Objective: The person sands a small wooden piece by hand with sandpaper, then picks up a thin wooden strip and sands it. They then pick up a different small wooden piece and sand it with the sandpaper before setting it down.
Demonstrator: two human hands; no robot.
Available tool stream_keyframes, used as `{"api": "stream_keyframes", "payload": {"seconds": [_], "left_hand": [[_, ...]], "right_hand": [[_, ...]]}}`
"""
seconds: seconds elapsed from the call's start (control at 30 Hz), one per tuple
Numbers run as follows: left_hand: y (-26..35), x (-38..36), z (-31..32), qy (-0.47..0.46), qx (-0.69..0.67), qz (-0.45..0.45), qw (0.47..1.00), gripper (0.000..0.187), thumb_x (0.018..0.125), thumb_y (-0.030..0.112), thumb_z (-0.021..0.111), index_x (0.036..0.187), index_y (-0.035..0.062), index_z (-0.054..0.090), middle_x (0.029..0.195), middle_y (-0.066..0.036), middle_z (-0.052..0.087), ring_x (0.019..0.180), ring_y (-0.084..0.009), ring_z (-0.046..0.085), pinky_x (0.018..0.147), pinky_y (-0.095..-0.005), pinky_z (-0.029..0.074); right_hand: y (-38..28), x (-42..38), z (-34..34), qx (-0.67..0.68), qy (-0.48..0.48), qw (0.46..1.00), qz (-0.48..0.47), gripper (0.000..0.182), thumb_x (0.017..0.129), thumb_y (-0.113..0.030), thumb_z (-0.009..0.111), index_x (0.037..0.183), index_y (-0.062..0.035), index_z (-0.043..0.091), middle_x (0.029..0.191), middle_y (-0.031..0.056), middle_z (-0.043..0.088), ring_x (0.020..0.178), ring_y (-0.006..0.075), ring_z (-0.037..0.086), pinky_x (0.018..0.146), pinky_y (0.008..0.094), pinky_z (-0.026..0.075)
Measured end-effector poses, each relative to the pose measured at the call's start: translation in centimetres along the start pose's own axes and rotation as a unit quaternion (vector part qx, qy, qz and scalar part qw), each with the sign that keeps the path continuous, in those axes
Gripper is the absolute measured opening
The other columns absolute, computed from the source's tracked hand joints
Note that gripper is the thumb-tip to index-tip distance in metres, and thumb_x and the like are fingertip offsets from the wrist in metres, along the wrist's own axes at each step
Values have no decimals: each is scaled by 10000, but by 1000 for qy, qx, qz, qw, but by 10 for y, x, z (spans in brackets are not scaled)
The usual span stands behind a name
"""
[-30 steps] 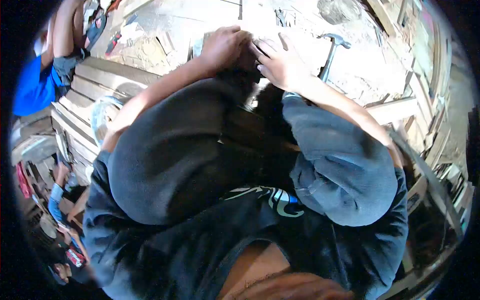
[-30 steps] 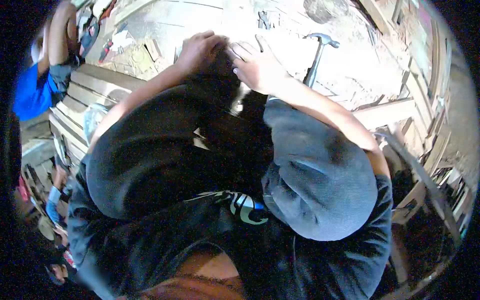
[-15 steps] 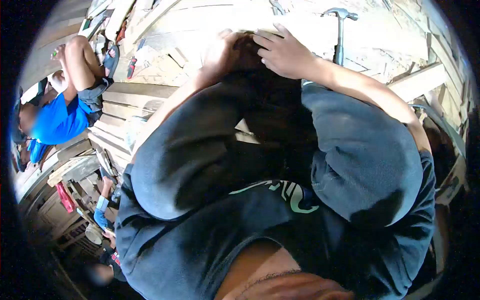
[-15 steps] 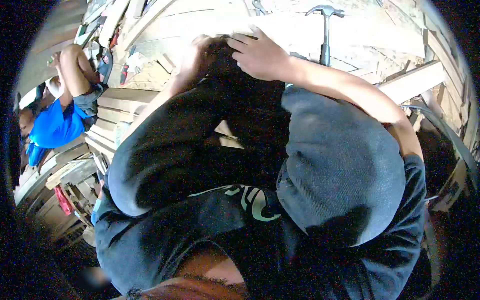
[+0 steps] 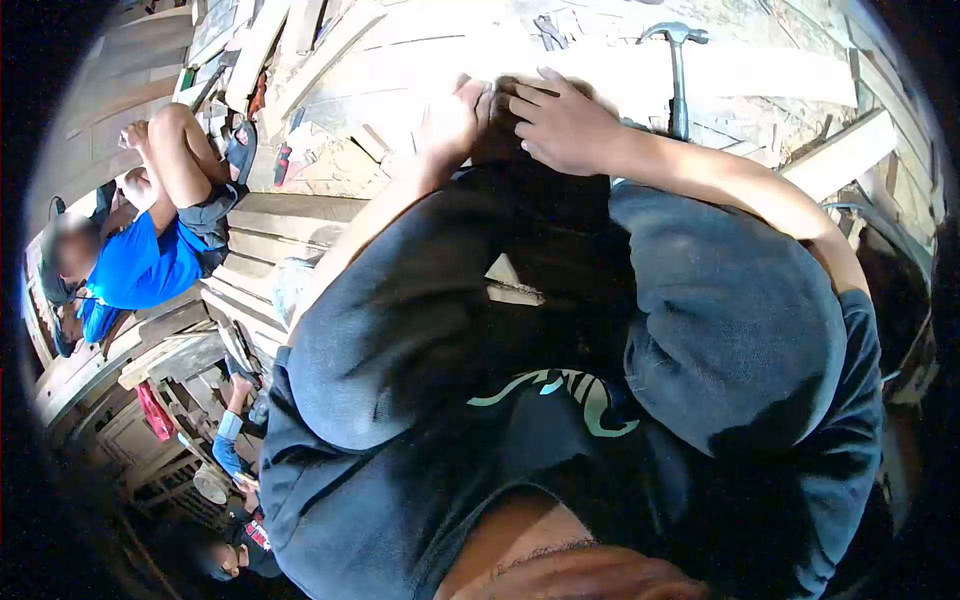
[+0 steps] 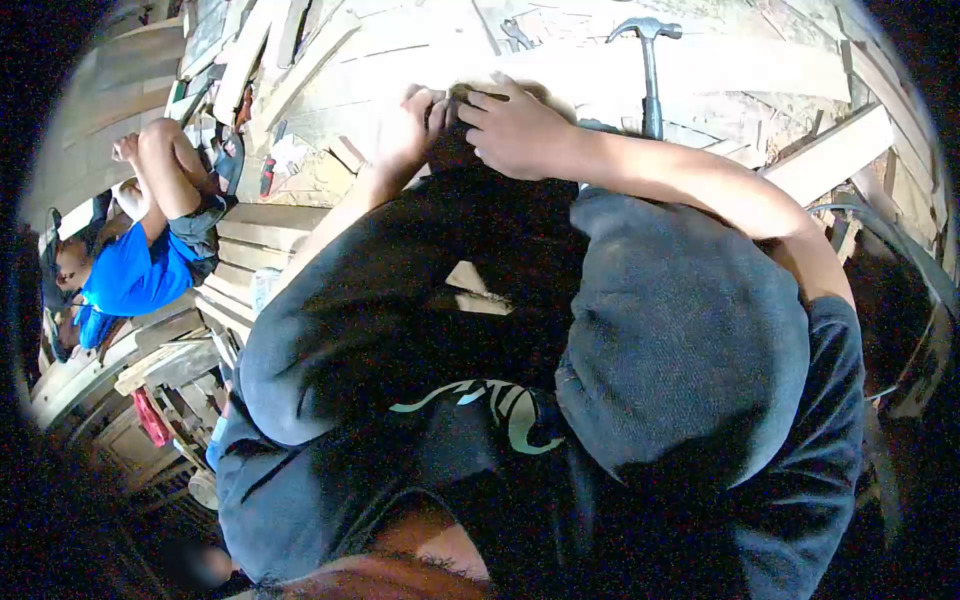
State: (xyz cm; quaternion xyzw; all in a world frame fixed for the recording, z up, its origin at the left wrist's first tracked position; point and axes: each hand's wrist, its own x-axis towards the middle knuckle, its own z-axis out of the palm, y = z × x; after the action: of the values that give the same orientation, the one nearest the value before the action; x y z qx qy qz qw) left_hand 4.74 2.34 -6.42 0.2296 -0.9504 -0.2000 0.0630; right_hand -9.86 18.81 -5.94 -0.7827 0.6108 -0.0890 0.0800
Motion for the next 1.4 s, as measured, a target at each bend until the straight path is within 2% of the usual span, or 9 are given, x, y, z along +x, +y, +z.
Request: {"api": "stream_keyframes", "payload": {"seconds": [0.13,0.27,0.4,0.63,0.87,1.0,1.1,1.27,1.4], "left_hand": [[1,6,2,102,-38,-22,994,204,946,177,621,1094,55,690,895,-190,657,846,-391,662,775,-429,530],[-3,6,-2,96,-371,-157,910,330,1006,95,551,1333,60,582,868,23,548,758,-55,453,686,-219,411],[-7,0,-7,28,-562,-205,801,326,1014,54,525,1338,34,550,908,2,602,791,-68,525,720,-217,437],[-7,-3,-10,130,-593,-223,763,220,991,53,546,1200,-10,570,971,-90,679,865,-115,614,763,-241,485],[4,-5,-32,122,-504,-132,845,180,939,-34,604,1110,19,595,961,-39,652,781,-51,574,677,-197,471],[5,-6,-32,99,-526,-187,824,205,940,-26,601,1140,12,587,1021,-34,640,948,-47,566,830,-203,461],[-1,-4,-31,153,-465,-105,866,174,945,20,619,1119,25,613,879,-20,638,782,-39,553,706,-186,464],[-3,-9,-22,69,-493,-109,860,178,967,37,625,1143,24,602,993,-20,644,987,-89,565,894,-240,444],[8,-5,-39,131,-304,-75,941,153,917,82,719,1042,14,664,915,-47,712,835,-90,615,770,-241,490]], "right_hand": [[-2,-3,9,0,40,999,2,279,940,-296,572,1120,-105,669,1405,119,530,1387,274,419,1161,585,235],[3,-7,11,-5,59,998,-7,310,934,-287,581,1163,-95,660,1396,124,533,1385,277,419,1155,588,245],[3,-6,7,13,63,998,-5,275,923,-285,595,1092,-81,670,1383,124,539,1356,278,448,1143,575,266],[5,0,5,50,104,993,-4,292,903,-294,621,1077,-67,678,1326,136,574,1300,293,502,1151,517,262],[22,53,-27,461,254,832,178,218,938,-220,630,1038,-28,648,931,146,672,885,269,666,782,336,511],[21,75,-25,618,235,725,193,218,953,-195,644,959,23,660,904,88,690,848,151,648,787,296,507],[15,68,-22,570,252,765,163,184,945,-147,659,996,29,684,918,73,709,860,118,640,797,281,508],[16,59,-26,567,248,754,220,146,938,-52,660,1052,34,691,933,86,725,899,134,667,826,277,525],[19,56,-17,662,265,663,227,168,935,-50,664,1071,47,682,960,94,723,911,141,670,838,270,524]]}}
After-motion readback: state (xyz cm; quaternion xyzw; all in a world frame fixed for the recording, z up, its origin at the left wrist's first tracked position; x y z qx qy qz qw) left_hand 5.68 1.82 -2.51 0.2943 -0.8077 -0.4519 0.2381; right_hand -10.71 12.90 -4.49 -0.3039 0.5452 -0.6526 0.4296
